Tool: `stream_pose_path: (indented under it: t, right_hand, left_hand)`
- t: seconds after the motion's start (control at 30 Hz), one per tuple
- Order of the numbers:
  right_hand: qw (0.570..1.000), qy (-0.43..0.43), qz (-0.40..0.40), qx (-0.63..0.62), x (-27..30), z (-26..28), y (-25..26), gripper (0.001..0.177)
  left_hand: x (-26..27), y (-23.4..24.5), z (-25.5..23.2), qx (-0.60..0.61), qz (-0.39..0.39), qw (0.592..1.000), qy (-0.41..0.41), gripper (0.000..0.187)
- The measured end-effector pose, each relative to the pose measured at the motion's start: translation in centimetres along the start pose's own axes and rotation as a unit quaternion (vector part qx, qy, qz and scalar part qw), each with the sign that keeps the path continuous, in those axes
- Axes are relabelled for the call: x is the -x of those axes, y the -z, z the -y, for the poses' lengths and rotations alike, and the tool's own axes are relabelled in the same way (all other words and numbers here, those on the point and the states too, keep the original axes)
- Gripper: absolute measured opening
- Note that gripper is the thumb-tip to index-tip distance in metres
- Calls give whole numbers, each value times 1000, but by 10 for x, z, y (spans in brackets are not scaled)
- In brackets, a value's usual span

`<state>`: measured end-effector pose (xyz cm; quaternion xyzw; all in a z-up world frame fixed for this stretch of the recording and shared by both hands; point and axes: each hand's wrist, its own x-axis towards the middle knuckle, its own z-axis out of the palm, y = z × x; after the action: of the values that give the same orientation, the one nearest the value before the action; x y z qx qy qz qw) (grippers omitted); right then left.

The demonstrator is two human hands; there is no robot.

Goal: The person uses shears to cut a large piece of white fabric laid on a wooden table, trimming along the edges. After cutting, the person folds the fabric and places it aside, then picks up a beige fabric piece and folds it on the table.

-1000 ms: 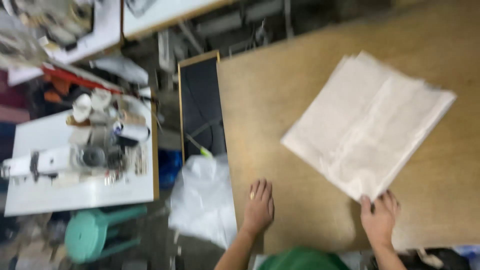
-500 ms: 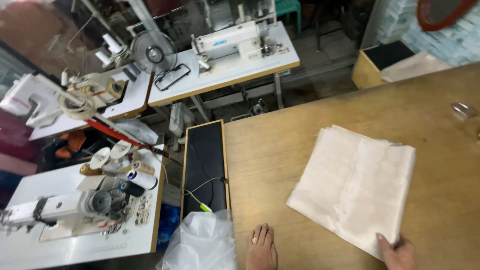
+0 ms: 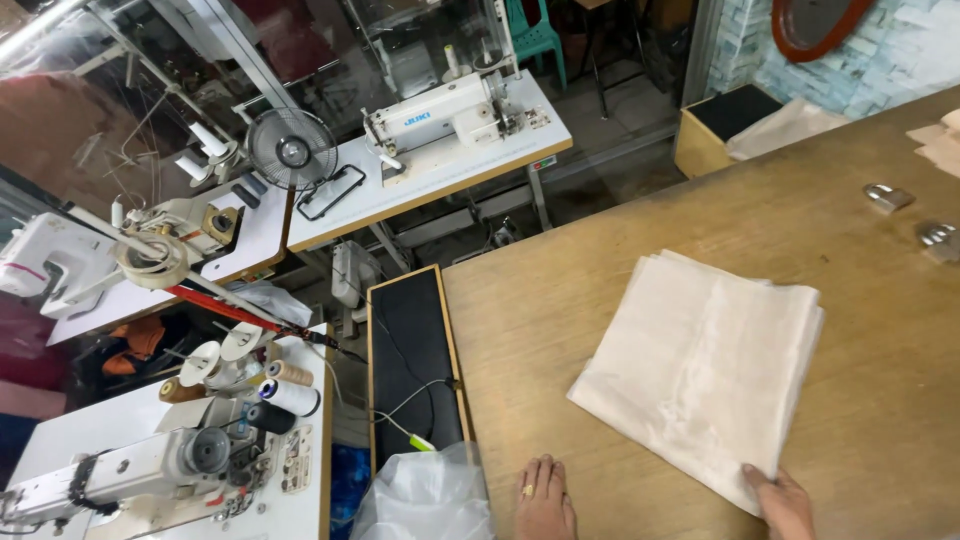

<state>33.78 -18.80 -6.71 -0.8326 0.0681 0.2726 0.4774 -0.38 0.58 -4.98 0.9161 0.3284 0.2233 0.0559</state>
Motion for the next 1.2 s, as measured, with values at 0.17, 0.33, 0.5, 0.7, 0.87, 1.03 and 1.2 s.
stream_pose_path:
  t: [0.17, 0.33, 0.5, 0.7, 0.87, 1.03, 1.2]
  right_hand:
    - [999, -42, -23, 11, 40, -10, -9, 55]
    - [996, -79, -32, 25, 103, 0, -24, 53]
    - [991, -58, -101, -70, 139, -21, -49, 40]
    - [993, -66, -99, 0, 115, -39, -46, 54]
    - [997, -29, -63, 28, 121, -36, -44, 63]
    - [996, -69, -51, 3, 130, -17, -44, 55]
    - [998, -20, -34, -51, 117, -28, -60, 42]
  left_hand:
    - [-15, 41, 29, 47, 70, 991, -106, 63]
    - [-25, 71, 47, 105, 188, 966, -146, 55]
    - [-28, 66, 57, 107, 221, 961, -129, 58]
    - [-30, 86, 63, 163, 69, 973, -149, 56]
    - [19, 45, 112, 94, -2, 994, 50, 61]
    - [27, 22, 102, 208, 146, 928, 272, 68]
    - [6, 37, 76, 258, 145, 830, 473, 69]
